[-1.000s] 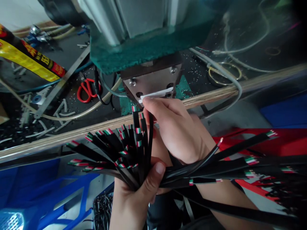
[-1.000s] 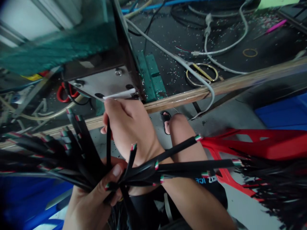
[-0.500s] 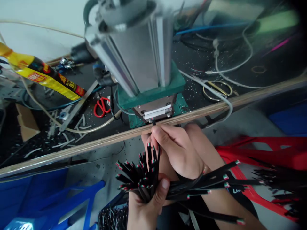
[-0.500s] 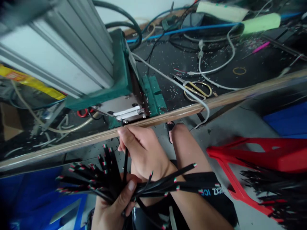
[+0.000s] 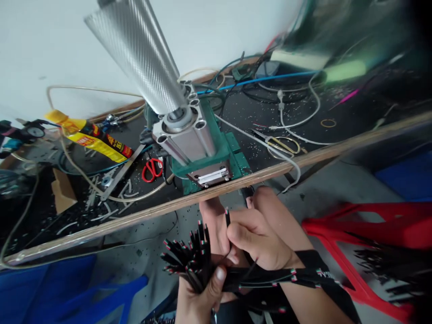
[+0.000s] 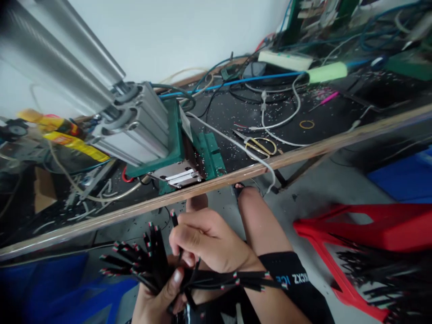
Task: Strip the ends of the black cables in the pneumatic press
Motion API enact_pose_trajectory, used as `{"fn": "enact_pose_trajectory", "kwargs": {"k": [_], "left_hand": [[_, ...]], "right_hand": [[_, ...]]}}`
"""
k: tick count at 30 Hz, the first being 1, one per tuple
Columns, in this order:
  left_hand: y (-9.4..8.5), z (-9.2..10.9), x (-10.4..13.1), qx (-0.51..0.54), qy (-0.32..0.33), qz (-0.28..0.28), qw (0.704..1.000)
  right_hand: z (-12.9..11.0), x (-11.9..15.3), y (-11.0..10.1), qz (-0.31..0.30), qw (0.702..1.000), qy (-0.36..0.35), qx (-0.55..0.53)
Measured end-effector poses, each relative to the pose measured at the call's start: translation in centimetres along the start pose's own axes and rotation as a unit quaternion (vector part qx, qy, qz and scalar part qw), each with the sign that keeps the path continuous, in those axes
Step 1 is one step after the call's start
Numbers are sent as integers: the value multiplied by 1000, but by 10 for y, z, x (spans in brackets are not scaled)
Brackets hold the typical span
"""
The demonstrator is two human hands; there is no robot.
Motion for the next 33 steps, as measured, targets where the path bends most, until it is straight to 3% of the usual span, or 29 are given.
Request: {"fn": "enact_pose_trajectory", "kwargs": {"k": [3,7,9,11,13,16,19,23,26,31,33], "left_hand": [[-7,0,-4,6,14,-37,999],[-8,3,-4,10,28,-74,997],[-6,4,-3,11,22,-73,997],[-5,5,-1,11,14,-72,997],[-2,5,2,7,4,-80,997],[-1,4,4,15,7,-73,997],[-2,1,4,33,31,-41,998],[-1,-2,2,39,37,-31,998],[3,1,0,49,40,-32,997],[13,8,0,42,34,-50,997],[17,6,0,28,7,-66,997]], "right_hand": [[7,3,-2,-49,994,-76,-64],[18,4,-2,-92,984,-100,-113],[19,6,4,-144,972,-119,-139],[20,7,10,-155,962,-117,-193],[23,6,12,-93,968,-63,-226],[29,5,13,23,988,47,-144],[30,6,14,34,993,101,-53],[22,4,9,23,995,55,79],[13,4,5,56,984,17,167],[13,0,10,147,986,73,34],[11,-6,9,194,979,60,21]]}}
Point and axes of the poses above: each hand's wrist, its own x-axis away from the middle knuckle, its own y-axis out of the palm, z = x × y, the point moved 4 cm from there along -x, towards the middle knuckle, and after that the axes turned 1 degree about x, right-handed, at the moved point
